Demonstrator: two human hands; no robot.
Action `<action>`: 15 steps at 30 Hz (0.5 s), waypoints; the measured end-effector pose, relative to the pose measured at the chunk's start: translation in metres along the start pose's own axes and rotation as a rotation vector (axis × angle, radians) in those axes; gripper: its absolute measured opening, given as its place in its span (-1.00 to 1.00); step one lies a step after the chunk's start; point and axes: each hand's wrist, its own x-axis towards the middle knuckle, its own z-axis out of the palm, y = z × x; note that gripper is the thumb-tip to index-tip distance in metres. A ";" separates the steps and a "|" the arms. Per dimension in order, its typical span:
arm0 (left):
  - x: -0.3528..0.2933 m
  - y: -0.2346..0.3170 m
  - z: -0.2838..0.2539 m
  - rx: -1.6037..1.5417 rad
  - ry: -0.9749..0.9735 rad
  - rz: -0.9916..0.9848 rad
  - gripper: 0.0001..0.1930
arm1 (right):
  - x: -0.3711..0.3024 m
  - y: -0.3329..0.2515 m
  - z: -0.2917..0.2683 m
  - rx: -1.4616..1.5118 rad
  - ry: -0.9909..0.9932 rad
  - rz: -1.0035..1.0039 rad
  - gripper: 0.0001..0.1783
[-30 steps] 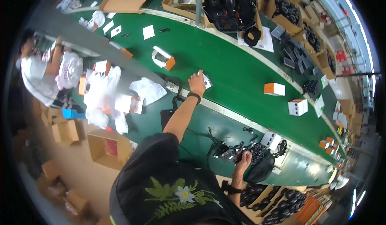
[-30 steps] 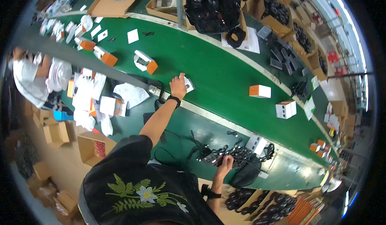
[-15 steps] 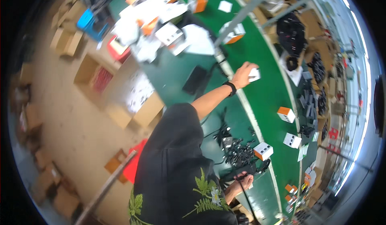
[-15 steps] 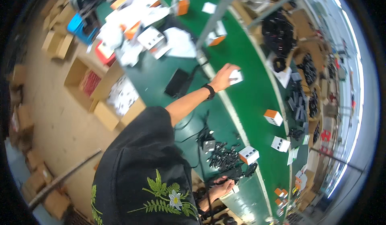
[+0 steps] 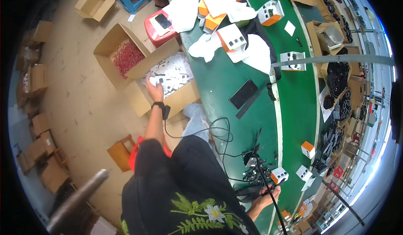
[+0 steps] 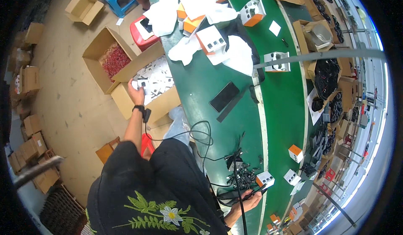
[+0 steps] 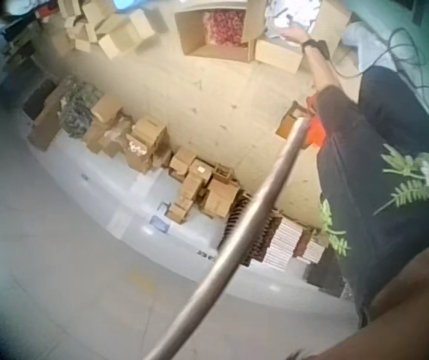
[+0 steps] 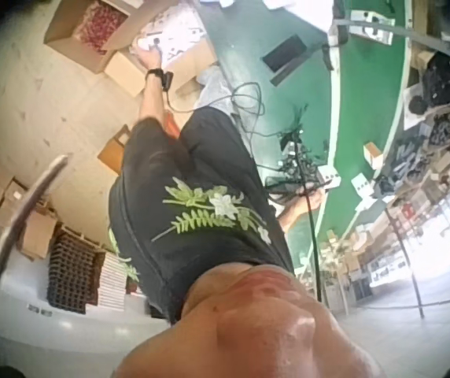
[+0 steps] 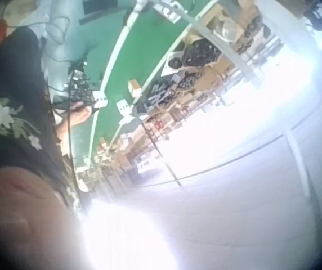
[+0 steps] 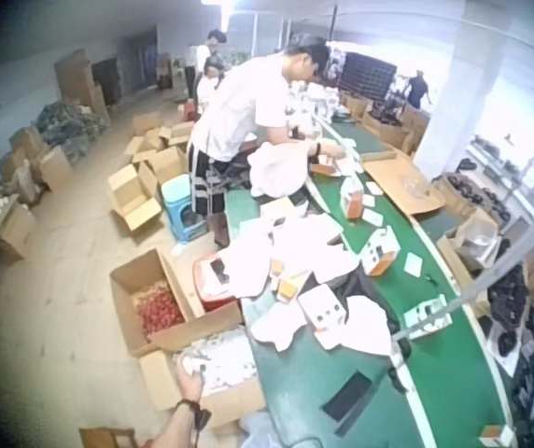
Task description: Packing small electronic components and cables into cardboard boxes on a conveyor belt.
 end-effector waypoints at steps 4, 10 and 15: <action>0.005 0.020 0.076 0.308 -0.045 -0.239 0.19 | -0.011 -0.043 0.032 -0.097 -0.020 -0.057 -0.70; 0.010 0.048 0.069 0.052 -0.181 0.039 -0.05 | -0.014 -0.044 0.037 -0.039 -0.021 0.004 -0.52; -0.077 0.150 0.090 -0.297 -0.372 -0.018 -0.50 | 0.009 -0.008 -0.002 -0.051 0.133 -0.077 -0.57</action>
